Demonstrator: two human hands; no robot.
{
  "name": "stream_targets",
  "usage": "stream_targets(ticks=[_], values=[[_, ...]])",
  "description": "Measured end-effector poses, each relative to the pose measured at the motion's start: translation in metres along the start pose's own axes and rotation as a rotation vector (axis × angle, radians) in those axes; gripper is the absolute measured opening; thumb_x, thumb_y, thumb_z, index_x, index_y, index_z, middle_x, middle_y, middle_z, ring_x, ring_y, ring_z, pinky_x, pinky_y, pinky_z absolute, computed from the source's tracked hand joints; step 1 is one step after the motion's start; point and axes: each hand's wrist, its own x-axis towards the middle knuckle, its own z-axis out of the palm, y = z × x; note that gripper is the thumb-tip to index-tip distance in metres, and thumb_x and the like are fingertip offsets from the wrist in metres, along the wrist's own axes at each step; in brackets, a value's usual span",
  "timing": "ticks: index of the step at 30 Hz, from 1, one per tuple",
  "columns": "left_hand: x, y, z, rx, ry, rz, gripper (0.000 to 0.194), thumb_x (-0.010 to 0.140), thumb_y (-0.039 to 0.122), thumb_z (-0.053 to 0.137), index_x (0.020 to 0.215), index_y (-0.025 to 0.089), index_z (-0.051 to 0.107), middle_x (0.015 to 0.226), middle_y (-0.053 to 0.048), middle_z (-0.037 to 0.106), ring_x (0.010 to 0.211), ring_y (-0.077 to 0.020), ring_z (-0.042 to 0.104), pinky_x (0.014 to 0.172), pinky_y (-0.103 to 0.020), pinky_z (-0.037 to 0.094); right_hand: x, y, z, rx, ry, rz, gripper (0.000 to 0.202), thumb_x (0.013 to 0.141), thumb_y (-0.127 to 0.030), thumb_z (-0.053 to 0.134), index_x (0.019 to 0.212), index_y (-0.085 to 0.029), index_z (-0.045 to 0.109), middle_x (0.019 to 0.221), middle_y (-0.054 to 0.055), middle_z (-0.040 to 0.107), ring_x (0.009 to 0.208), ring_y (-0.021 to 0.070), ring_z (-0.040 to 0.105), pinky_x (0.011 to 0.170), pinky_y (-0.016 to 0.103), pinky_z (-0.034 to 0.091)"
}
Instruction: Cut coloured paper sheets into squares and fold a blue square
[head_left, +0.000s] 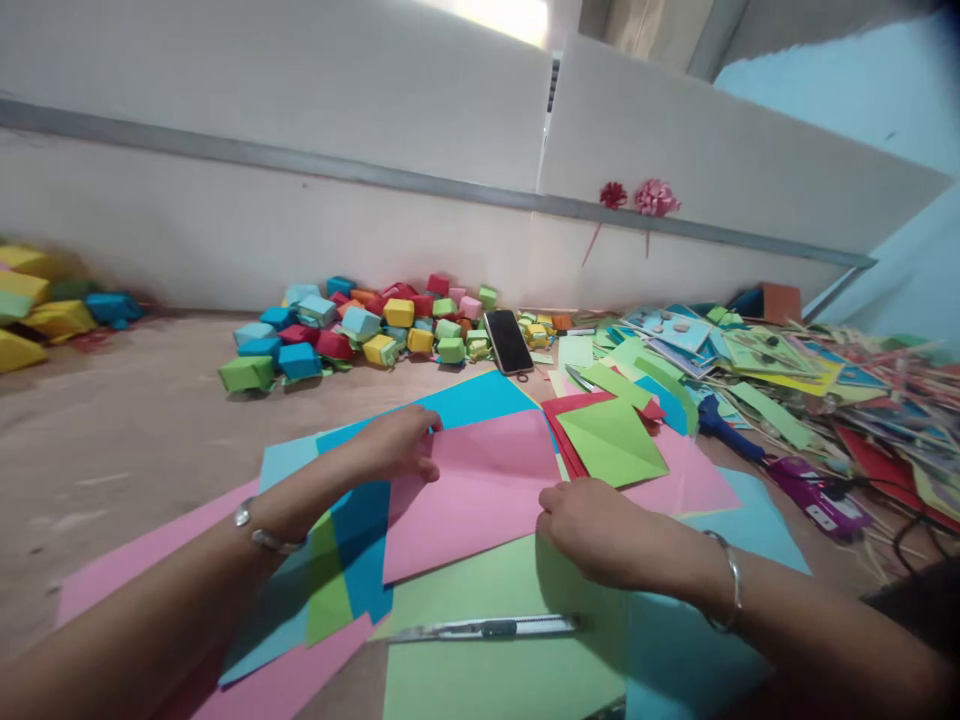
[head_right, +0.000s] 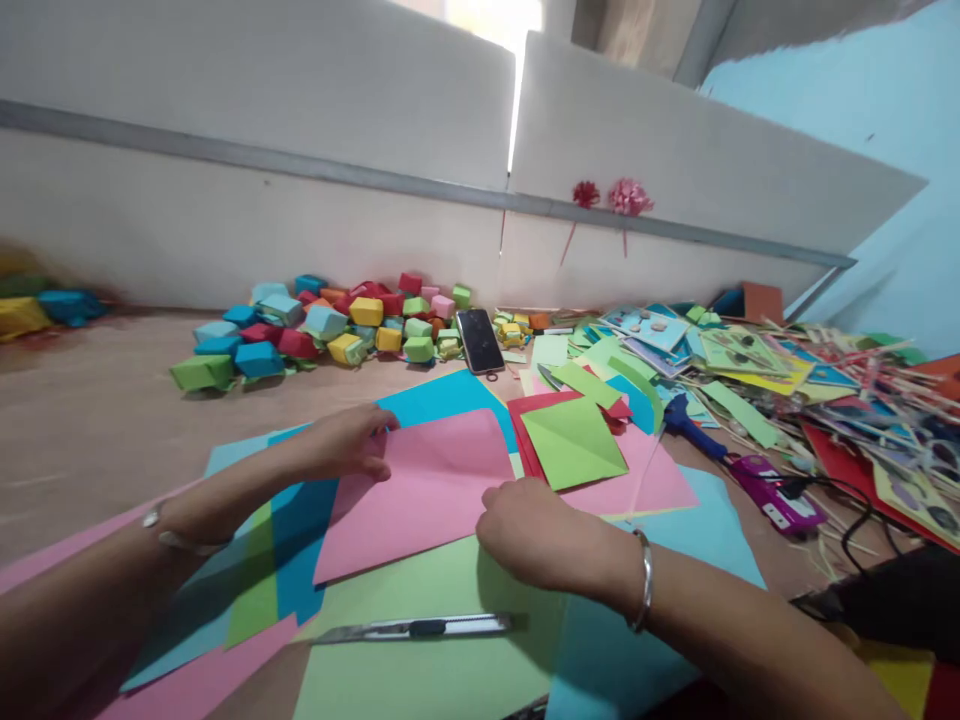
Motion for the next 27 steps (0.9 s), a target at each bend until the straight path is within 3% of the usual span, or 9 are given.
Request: stream_targets(ticks=[3,6,9,11,15,18,21,25,27], values=[[0.003,0.0,0.003,-0.018,-0.017,-0.043,0.048,0.06,0.036,0.075,0.105,0.02,0.069,0.094,-0.007,0.072,0.084,-0.0268,0.067,0.062,-0.029,0.042,0.019,0.011,-0.019,0.031,0.079,0.09,0.019,0.088,-0.006,0.054,0.088,-0.012,0.072,0.087,0.01,0.067,0.07,0.0163,0.056,0.054,0.03,0.026],[0.005,0.0,0.004,-0.021,-0.011,-0.043,0.034,0.058,0.034,0.077,0.087,0.02,0.07,0.087,-0.006,0.07,0.083,-0.0273,0.066,0.062,-0.029,0.041,0.05,0.027,-0.031,0.032,0.273,0.238,0.021,0.094,-0.013,0.052,0.107,-0.011,0.069,0.109,0.015,0.065,0.096,0.0224,0.059,0.066,0.03,0.035],[0.005,-0.002,0.004,-0.032,0.035,-0.023,0.043,0.055,0.032,0.08,0.095,0.02,0.071,0.101,-0.008,0.068,0.095,-0.0289,0.064,0.071,-0.03,0.044,0.083,0.05,-0.033,0.113,0.211,0.261,0.032,0.087,-0.023,0.068,0.118,-0.013,0.065,0.12,0.015,0.064,0.105,0.0252,0.059,0.072,0.028,0.039],[0.005,-0.004,0.004,-0.051,0.055,-0.019,0.052,0.054,0.031,0.081,0.103,0.021,0.07,0.108,-0.009,0.067,0.098,-0.0281,0.064,0.074,-0.029,0.045,0.1,0.067,-0.03,0.144,0.144,0.263,0.035,0.078,-0.029,0.077,0.11,-0.015,0.068,0.111,0.013,0.067,0.095,0.0238,0.063,0.067,0.027,0.039],[0.006,-0.008,0.007,-0.1,0.052,-0.03,0.053,0.053,0.032,0.083,0.103,0.022,0.069,0.099,-0.005,0.068,0.091,-0.0263,0.065,0.068,-0.029,0.044,0.12,0.089,-0.024,0.213,0.07,0.24,0.044,0.065,-0.037,0.086,0.102,-0.02,0.07,0.092,0.004,0.071,0.076,0.0188,0.061,0.056,0.025,0.035],[0.007,-0.01,0.01,-0.14,0.05,-0.034,0.044,0.054,0.031,0.085,0.093,0.022,0.068,0.086,-0.001,0.067,0.083,-0.0234,0.064,0.066,-0.028,0.043,0.121,0.092,-0.023,0.265,0.078,0.191,0.026,0.063,-0.032,0.085,0.08,-0.02,0.069,0.073,-0.002,0.065,0.064,0.014,0.054,0.054,0.024,0.031],[0.008,-0.011,0.011,-0.203,0.076,-0.032,0.027,0.07,0.035,0.08,0.086,0.018,0.065,0.079,0.001,0.065,0.071,-0.0166,0.059,0.067,-0.03,0.045,0.11,0.09,-0.025,0.3,0.188,0.151,0.015,0.067,-0.016,0.075,0.064,-0.019,0.061,0.063,-0.004,0.055,0.062,0.0116,0.048,0.055,0.024,0.028],[0.005,-0.009,0.001,-0.338,0.274,-0.017,0.02,0.066,0.028,0.076,0.081,0.019,0.067,0.079,0.0,0.068,0.073,-0.0172,0.06,0.068,-0.029,0.045,0.078,0.086,-0.03,0.324,0.456,0.161,0.016,0.074,-0.006,0.061,0.065,-0.018,0.054,0.07,-0.003,0.055,0.07,0.0122,0.049,0.062,0.023,0.032],[0.001,-0.006,-0.009,-0.42,0.396,0.009,0.013,0.066,0.032,0.071,0.071,0.021,0.068,0.073,0.0,0.068,0.073,-0.0185,0.061,0.066,-0.027,0.043,0.06,0.086,-0.032,0.317,0.601,0.204,0.017,0.077,-0.005,0.058,0.067,-0.018,0.052,0.075,0.0,0.057,0.073,0.0135,0.05,0.066,0.024,0.034]])
